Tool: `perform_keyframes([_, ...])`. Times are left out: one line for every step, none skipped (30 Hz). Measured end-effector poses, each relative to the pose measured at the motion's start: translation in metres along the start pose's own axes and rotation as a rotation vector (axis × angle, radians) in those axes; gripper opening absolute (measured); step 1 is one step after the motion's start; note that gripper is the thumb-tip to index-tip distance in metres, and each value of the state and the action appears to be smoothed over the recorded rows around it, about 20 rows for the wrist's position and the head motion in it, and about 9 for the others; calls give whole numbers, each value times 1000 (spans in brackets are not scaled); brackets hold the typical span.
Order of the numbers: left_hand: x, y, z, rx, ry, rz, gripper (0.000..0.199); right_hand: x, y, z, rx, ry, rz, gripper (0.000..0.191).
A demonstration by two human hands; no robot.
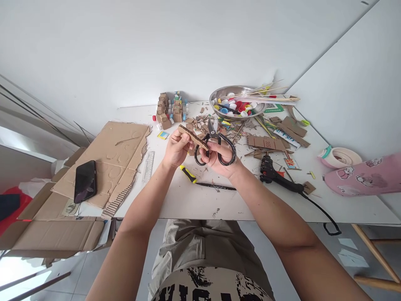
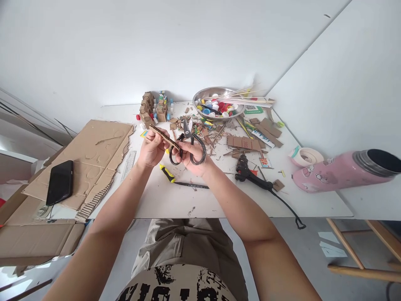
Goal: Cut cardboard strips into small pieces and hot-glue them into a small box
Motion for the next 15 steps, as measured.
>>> perform_keyframes([-2,1,0,1,7,-8,37,-1,0,0,23,24,2,34])
perform_keyframes([-3,1,1,3,14,-20,38,-1,-1,-1,44,42,0,32])
perform_keyframes([-5,2,2,5,24,-38,39,0,-1,-1,63,55,-9,30])
perform_keyframes([-6,2,3,10,38,-64,40,0,-2,-1,77,64,-25,30])
perform_keyframes([-7,2,3,15,56,-96,43,1,-2,-2,87,70,-48,31])
perform_keyframes([-8,2,4,21,71,-130,47,3,-3,-2,92,76,-74,32])
perform_keyframes([-8,2,5,27,83,-164,52,4,-3,-3,91,83,-101,34])
perform_keyframes([-8,2,5,32,89,-197,56,5,-3,-4,85,90,-123,36])
perform_keyframes([-8,1,6,35,91,-227,59,5,-4,-5,78,95,-140,38])
perform_keyframes([-7,1,6,38,88,-254,59,6,-3,-5,72,98,-148,39])
perform_keyframes([-6,0,5,39,85,-276,58,6,-3,-5,66,98,-151,39])
perform_keyframes([-5,-1,4,39,84,-291,56,5,-3,-6,60,95,-148,40])
perform_keyframes([-5,-1,3,38,83,-296,55,5,-2,-6,51,88,-138,40])
perform_keyframes([-5,-1,2,38,82,-291,54,3,-1,-5,36,76,-123,40])
perform_keyframes([-5,-1,1,43,83,-278,53,2,0,-5,13,61,-99,40])
Point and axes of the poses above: each hand's wrist, its own y-axis towards the middle knuckle, its own x-axis out of the palm, z = x × y, the point moved 1 cm from there along y, towards the middle knuckle, and after that the axes turned 3 degrees about -y, right-handed, at the moved point
